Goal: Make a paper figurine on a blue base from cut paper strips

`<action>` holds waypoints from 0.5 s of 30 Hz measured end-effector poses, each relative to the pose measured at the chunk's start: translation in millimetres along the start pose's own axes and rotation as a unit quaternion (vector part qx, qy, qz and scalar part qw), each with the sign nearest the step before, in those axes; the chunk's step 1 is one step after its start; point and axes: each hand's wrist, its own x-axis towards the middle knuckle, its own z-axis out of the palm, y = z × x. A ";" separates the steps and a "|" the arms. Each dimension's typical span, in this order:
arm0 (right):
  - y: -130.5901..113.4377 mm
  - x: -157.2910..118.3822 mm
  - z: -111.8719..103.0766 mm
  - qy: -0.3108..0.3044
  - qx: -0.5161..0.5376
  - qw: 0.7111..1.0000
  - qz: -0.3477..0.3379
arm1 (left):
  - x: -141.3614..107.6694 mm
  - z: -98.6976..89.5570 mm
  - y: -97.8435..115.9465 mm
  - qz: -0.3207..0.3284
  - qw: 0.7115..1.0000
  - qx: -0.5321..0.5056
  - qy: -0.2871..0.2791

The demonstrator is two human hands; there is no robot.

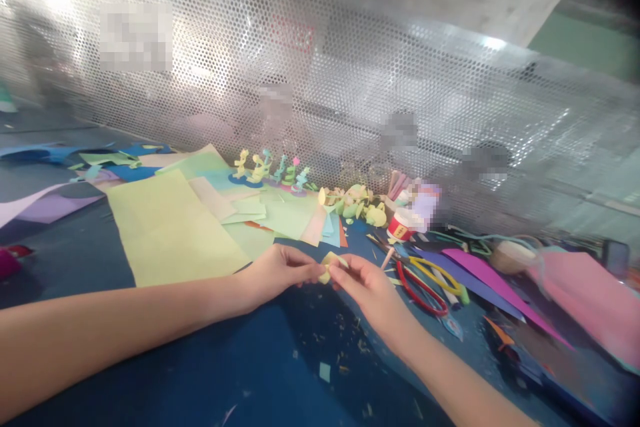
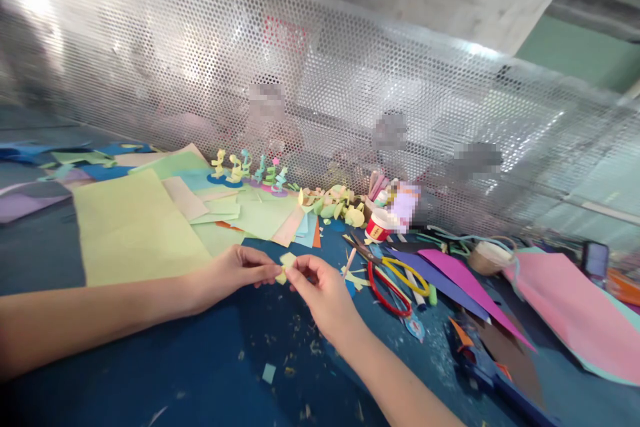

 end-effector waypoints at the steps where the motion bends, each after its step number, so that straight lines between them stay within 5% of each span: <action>1: 1.3 0.5 0.3 0.002 0.007 1.000 0.001 | -0.1 -0.2 0.0 -0.001 1.000 0.005 0.000; 15: 3.0 0.6 3.1 0.023 0.078 0.997 -0.016 | 1.3 -0.1 -0.1 0.015 0.999 -0.043 -0.006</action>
